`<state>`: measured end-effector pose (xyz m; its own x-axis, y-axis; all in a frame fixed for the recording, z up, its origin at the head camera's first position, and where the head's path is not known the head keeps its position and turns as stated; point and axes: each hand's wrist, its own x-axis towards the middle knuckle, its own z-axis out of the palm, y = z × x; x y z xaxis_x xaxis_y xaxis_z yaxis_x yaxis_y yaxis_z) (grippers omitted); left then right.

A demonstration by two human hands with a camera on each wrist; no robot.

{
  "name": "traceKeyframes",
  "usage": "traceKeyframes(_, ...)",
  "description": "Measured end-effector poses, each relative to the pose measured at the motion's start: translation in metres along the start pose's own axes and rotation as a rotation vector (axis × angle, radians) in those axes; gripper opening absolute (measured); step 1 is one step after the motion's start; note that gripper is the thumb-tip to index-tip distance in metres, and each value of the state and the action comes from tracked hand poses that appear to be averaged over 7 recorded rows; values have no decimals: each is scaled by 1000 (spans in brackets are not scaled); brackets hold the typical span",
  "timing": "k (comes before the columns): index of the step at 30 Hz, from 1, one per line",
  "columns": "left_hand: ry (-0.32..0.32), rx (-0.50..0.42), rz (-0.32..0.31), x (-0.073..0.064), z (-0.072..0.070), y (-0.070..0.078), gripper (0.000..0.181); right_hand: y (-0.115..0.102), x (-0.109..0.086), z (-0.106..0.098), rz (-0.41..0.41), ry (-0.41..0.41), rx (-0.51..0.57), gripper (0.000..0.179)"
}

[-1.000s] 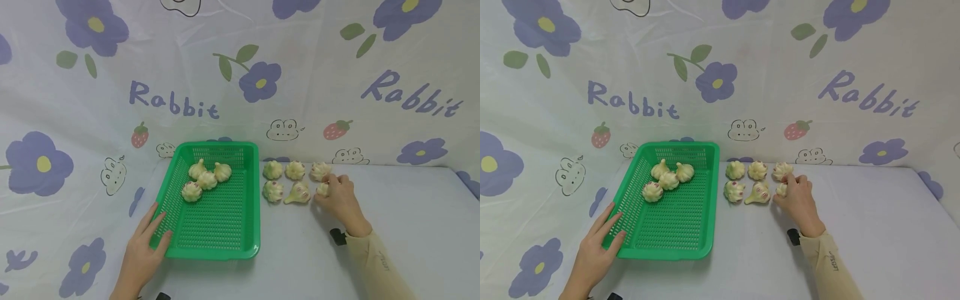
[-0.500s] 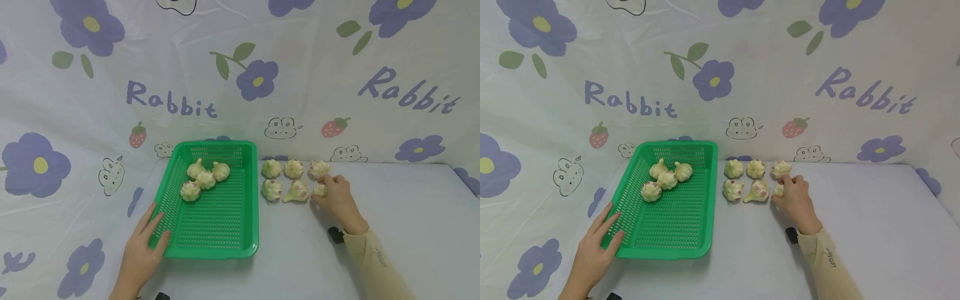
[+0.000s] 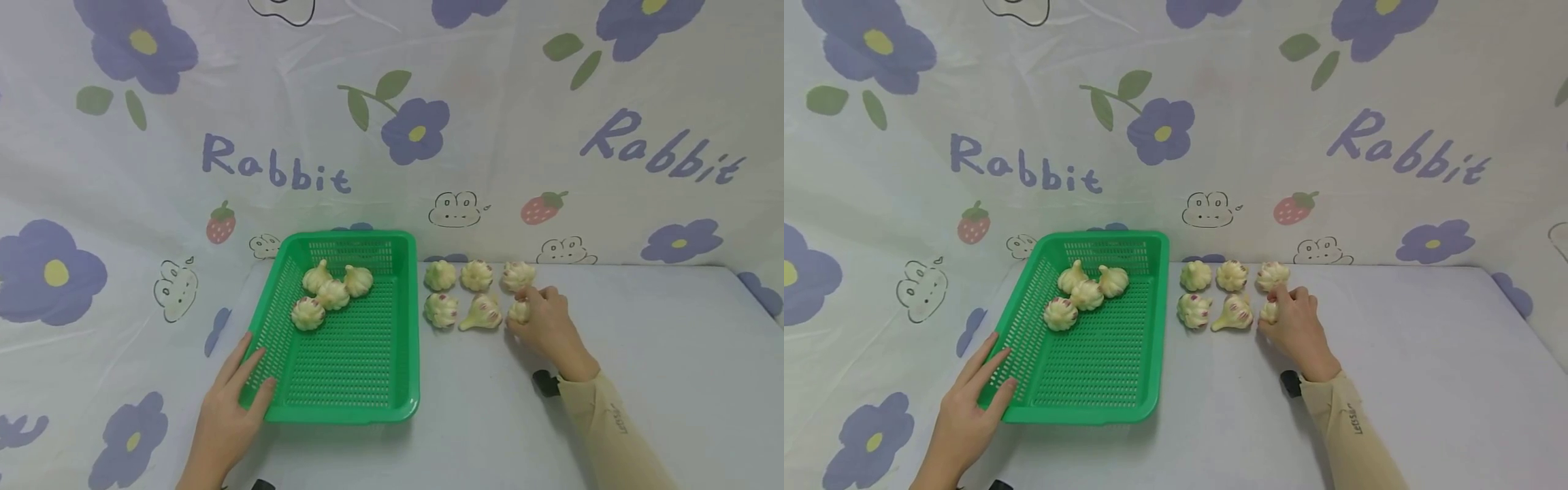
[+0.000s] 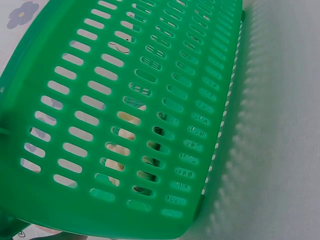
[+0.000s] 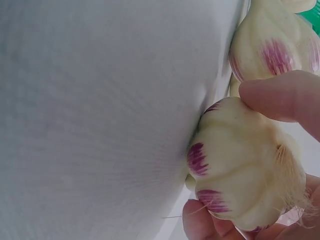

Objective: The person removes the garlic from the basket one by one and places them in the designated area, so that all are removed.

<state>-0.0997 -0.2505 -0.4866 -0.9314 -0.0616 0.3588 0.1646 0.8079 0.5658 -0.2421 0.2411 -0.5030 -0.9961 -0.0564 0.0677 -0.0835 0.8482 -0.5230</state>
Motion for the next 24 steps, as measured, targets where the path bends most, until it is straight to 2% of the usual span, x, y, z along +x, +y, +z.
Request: traceKeyframes(24,22,-13,15,0,1,-2,52,-2,0,-4,-3,-30,-1,59)
